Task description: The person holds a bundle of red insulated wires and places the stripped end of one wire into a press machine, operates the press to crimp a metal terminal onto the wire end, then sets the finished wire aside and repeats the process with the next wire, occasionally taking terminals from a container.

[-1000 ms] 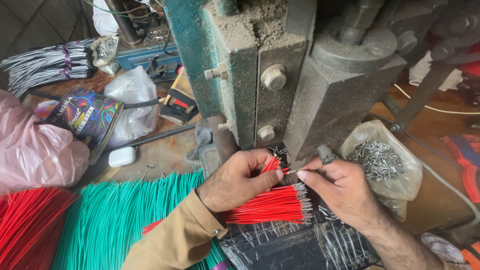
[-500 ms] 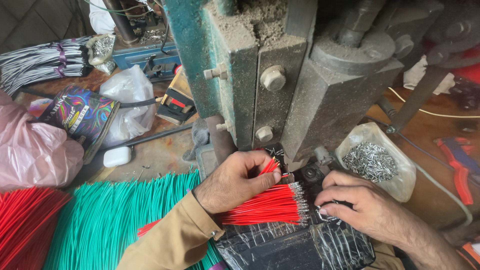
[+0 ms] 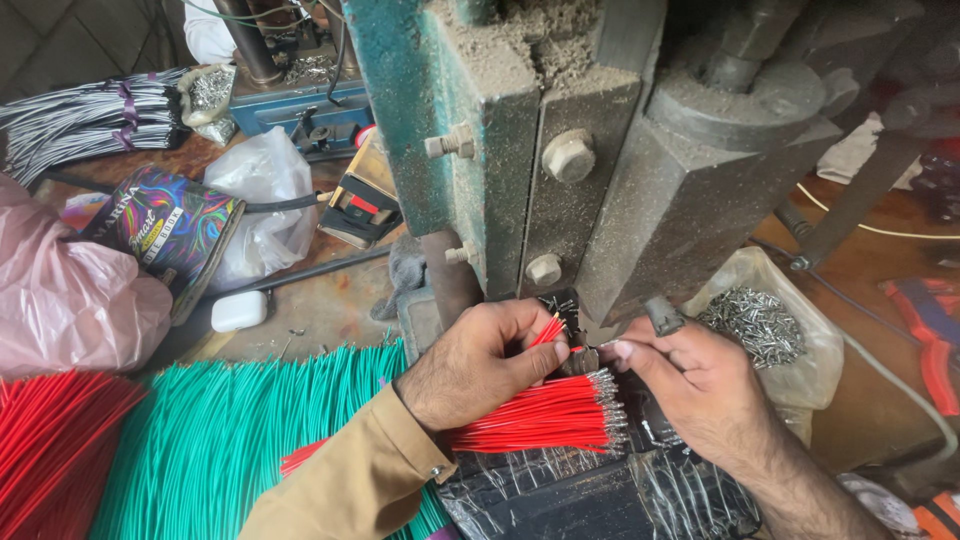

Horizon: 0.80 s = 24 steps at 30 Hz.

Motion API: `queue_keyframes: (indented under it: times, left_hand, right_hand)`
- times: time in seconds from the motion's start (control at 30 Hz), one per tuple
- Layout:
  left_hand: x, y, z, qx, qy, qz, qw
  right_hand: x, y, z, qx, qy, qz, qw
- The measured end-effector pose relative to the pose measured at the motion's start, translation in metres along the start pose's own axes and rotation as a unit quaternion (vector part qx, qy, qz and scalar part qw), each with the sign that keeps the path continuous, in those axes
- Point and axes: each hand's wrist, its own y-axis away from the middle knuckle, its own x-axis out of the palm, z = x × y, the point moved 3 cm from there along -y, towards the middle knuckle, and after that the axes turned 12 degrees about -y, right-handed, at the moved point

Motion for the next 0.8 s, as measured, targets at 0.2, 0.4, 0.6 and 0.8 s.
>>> queue_keyframes:
  times: [0.2, 0.4, 0.6, 0.8]
  left_hand:
    - [-0.001, -0.001, 0.0, -0.01, -0.004, 0.002, 1.0]
    - [-0.001, -0.003, -0.001, -0.001, -0.015, 0.0, 1.0]
    - [0.0, -0.002, 0.0, -0.002, -0.009, -0.001, 1.0]
    - [0.0, -0.002, -0.002, -0.01, -0.018, 0.0, 1.0]
  right_hand:
    - [0.006, -0.008, -0.001, 0.0, -0.029, -0.001, 1.0]
    - [0.007, -0.01, -0.009, 0.07, -0.01, 0.007, 0.997]
    - [0.005, -0.012, -0.008, 0.047, 0.019, -0.003, 0.999]
    - [0.006, -0.007, 0.001, 0.067, 0.009, 0.022, 0.997]
